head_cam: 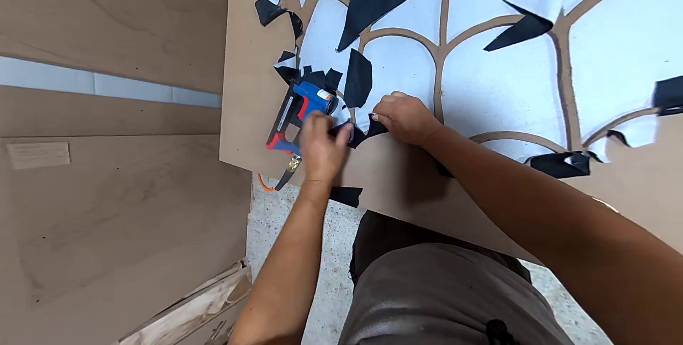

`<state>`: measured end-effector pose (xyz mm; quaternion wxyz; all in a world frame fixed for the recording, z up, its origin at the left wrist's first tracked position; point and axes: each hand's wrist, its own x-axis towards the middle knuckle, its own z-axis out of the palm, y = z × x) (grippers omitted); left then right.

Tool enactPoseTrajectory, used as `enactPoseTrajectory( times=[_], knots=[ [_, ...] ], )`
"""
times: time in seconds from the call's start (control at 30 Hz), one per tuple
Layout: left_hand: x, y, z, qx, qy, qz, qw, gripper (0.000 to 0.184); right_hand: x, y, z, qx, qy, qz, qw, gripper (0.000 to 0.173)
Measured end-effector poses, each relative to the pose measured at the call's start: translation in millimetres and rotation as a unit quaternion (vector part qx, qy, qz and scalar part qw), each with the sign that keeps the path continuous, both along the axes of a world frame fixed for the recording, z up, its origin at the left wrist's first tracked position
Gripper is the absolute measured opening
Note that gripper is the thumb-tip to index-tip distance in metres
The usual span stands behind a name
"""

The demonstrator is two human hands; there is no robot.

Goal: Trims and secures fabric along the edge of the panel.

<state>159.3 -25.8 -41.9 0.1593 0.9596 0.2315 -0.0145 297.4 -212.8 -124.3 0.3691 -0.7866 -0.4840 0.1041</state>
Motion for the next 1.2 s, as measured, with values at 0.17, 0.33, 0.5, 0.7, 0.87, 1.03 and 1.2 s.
enactPoseTrajectory(
  times=[0.17, 0.33, 0.5, 0.7, 0.87, 1.03, 1.2],
  knots=[
    [-6, 71, 5, 0.006, 0.133, 0.108, 0.985, 0.089, 3, 1, -1, -0.003, 0.018, 0.006, 1.000, 0.028],
    [21, 81, 5, -0.029, 0.226, 0.049, 0.972, 0.125, 26, 2, 7, -0.047, 0.037, 0.082, 0.995, 0.027],
    [6, 45, 67, -0.101, 0.162, 0.126, 0.973, 0.063, 24, 1, 0, -0.018, 0.013, 0.075, 0.997, 0.028],
    [-53, -45, 101, -0.430, 0.025, 0.216, 0.877, 0.035, 25, 3, 0, -0.025, 0.055, 0.056, 0.997, 0.027],
    [-56, -62, 71, -0.224, 0.019, 0.262, 0.939, 0.028, 17, -8, 14, -0.019, 0.129, 0.072, 0.989, 0.028],
    [-38, -21, 35, -0.055, 0.090, 0.223, 0.969, 0.062, -90, -75, 48, -0.019, 0.024, 0.132, 0.991, 0.017],
    [-33, -43, 22, 0.028, 0.073, -0.061, 0.995, 0.060, -146, -215, 89, -0.047, 0.138, -0.261, 0.954, 0.025]
  ],
)
